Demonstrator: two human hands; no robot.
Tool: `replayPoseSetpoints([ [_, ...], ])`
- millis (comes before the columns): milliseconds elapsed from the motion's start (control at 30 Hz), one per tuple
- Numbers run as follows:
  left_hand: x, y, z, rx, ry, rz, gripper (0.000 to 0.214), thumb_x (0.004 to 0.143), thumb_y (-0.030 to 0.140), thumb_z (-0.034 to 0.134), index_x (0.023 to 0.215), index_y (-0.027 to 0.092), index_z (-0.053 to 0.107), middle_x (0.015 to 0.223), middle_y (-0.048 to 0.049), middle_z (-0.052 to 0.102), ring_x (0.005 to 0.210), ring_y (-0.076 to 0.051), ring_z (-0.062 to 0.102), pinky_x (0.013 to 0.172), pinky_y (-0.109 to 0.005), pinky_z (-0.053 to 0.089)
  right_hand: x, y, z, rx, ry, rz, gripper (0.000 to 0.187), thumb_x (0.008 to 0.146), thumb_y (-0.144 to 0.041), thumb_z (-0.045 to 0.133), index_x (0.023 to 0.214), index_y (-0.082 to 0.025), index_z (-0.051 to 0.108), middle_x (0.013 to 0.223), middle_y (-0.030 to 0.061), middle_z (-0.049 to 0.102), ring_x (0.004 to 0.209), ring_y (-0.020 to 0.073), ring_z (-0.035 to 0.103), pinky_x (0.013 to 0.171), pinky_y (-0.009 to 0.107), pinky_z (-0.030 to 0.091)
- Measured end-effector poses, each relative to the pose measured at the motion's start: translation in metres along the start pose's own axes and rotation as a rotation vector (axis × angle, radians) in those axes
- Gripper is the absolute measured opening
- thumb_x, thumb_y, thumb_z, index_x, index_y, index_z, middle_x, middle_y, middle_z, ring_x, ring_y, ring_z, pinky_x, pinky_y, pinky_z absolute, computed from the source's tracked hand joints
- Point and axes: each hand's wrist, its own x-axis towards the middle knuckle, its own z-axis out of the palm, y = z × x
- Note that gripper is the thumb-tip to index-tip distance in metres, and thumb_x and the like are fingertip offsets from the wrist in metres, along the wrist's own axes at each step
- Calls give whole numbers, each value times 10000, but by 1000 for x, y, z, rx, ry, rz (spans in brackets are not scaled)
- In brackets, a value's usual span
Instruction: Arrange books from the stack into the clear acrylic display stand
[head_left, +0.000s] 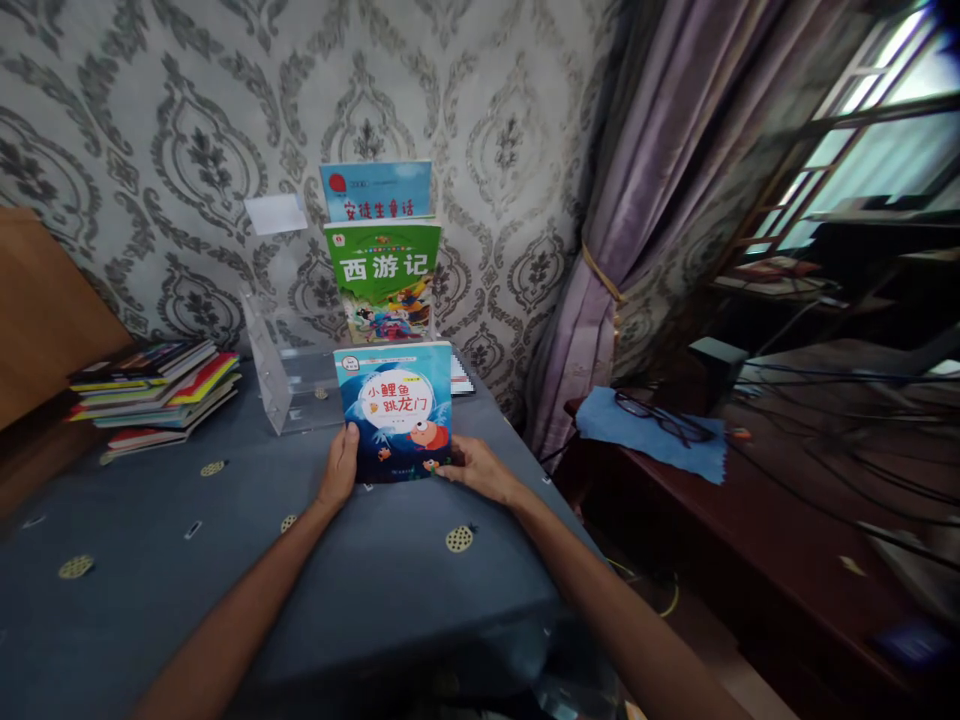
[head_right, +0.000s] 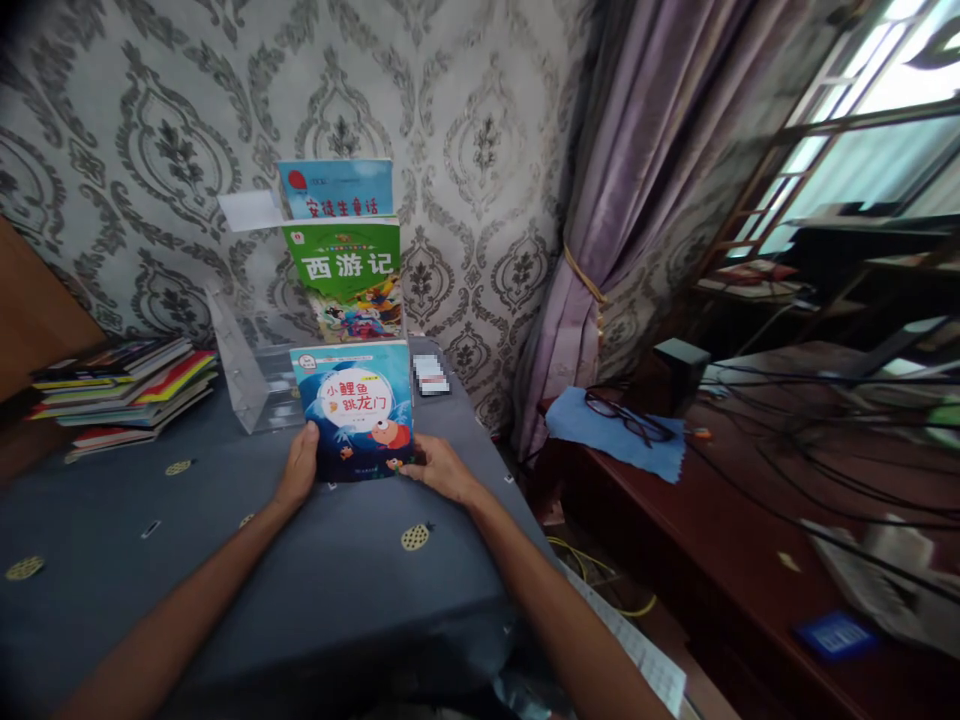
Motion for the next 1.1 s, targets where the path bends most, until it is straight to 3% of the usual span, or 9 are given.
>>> replayPoseSetpoints([
  [500,1,-1,0,-5,-8,-6,740,870,773,415,1117,134,694,1165,-121,724,1158,-286,630,1048,-410,459,1,-1,1,35,-14,13,683,756,-528,784,1314,-178,603,1307,121,676,1172,290,656,1048,489,498],
  [800,0,-1,0,-39,6,-16,729,869,769,438,1097,133,712,1129,-116,739,1119,-288,649,1016,-408,489,1,-7,0,7,-14,13,585,767,-503,771,1226,-164,645,1235,125,706,1169,297,652,1051,505,487],
  [1100,8,-15,5,-327,116,-227,659,879,730,492,1113,157,719,1178,-101,733,1191,-263,634,1052,-380,473,-1,-10,1,-50,10,68,529,798,-484,745,1221,-194,616,1267,108,691,1156,284,655,1026,472,505],
])
